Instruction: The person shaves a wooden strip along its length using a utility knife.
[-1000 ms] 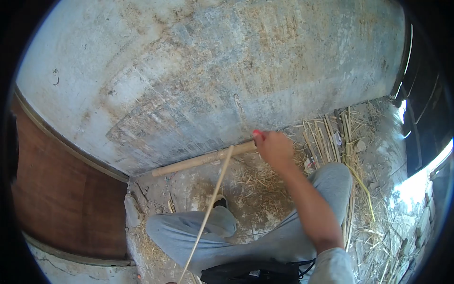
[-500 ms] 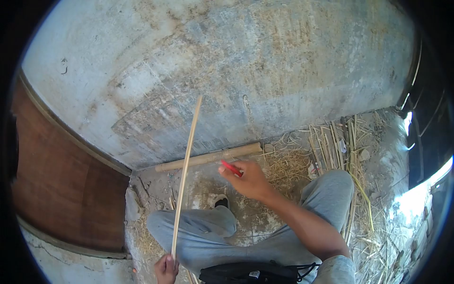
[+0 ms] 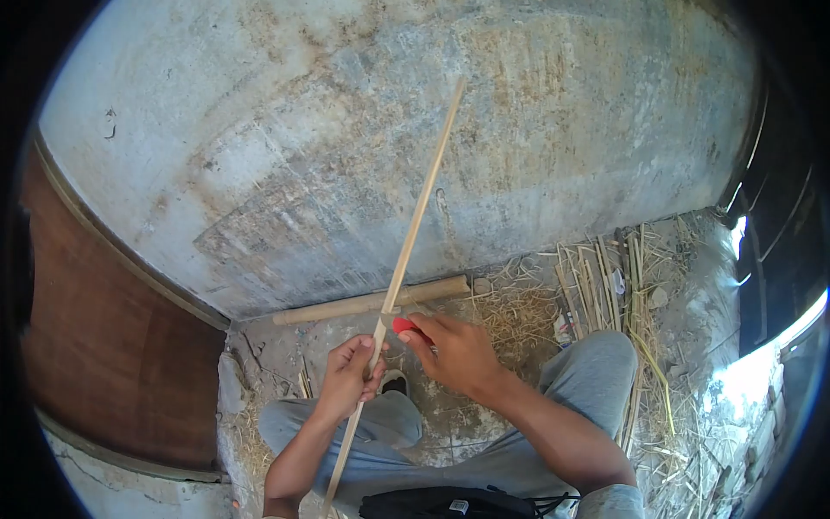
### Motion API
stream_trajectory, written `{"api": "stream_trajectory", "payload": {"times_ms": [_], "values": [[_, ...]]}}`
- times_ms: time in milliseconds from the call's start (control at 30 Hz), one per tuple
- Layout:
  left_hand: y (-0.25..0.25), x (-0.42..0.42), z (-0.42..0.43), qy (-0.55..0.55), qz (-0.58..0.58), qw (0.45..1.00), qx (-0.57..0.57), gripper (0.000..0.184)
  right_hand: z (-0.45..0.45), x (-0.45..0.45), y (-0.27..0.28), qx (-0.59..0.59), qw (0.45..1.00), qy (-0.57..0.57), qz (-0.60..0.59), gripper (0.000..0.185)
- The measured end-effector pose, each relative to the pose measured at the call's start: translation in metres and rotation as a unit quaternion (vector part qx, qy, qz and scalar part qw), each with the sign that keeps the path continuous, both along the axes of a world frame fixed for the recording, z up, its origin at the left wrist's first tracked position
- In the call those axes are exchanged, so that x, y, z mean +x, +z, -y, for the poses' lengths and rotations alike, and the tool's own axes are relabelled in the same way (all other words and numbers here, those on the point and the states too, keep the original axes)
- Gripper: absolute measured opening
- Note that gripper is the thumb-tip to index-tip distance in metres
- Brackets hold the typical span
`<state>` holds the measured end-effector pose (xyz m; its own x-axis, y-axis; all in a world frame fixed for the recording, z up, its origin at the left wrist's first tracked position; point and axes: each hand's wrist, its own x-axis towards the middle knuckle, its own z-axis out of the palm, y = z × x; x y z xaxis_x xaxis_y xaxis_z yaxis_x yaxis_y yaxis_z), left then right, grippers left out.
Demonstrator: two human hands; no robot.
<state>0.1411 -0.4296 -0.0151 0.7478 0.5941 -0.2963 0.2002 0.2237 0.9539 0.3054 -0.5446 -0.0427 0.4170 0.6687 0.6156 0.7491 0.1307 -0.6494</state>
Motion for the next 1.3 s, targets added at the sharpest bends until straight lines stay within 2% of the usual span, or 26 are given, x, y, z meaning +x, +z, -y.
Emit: {"api": "stream_trajectory", "payload": {"times_ms": [67, 133, 267, 333, 533, 733, 800, 1033, 1300], "values": [[-0.008, 0.006, 0.002, -0.010, 0.006, 1.000, -0.006, 0.032, 0.001, 0.000, -0.001, -0.021, 1.000, -0.008, 0.014, 0.025], [-0.017, 0.003, 0.008, -0.005, 0.002, 0.999, 0.036, 0.032, 0.005, -0.002, -0.003, -0.044, 0.999, -0.014, 0.027, 0.022], [-0.020, -0.005, 0.012, 0.011, 0.001, 1.000, 0.018, 0.032, 0.008, -0.009, -0.005, -0.073, 0.995, -0.020, 0.061, 0.022], [-0.023, -0.009, 0.014, 0.007, 0.003, 0.997, 0.078, 0.033, 0.010, -0.011, -0.007, -0.076, 0.994, -0.023, 0.069, 0.022], [-0.026, -0.011, 0.019, 0.021, -0.008, 0.988, 0.150, 0.034, 0.009, -0.019, -0.010, -0.071, 0.992, -0.032, 0.097, 0.024], [-0.019, -0.017, 0.023, 0.035, -0.021, 0.994, 0.106, 0.031, 0.002, -0.021, -0.013, -0.053, 0.986, -0.047, 0.154, 0.030], [-0.019, -0.021, 0.024, 0.035, -0.019, 0.991, 0.128, 0.032, 0.000, -0.023, -0.014, -0.022, 0.982, -0.051, 0.179, 0.029], [-0.006, -0.034, 0.034, 0.052, -0.034, 0.989, 0.133, 0.030, -0.001, -0.032, -0.014, -0.004, 0.979, -0.051, 0.196, 0.030], [-0.014, -0.046, 0.045, 0.086, -0.018, 0.986, 0.144, 0.031, 0.001, -0.040, -0.011, 0.020, 0.979, -0.034, 0.202, 0.030]]}}
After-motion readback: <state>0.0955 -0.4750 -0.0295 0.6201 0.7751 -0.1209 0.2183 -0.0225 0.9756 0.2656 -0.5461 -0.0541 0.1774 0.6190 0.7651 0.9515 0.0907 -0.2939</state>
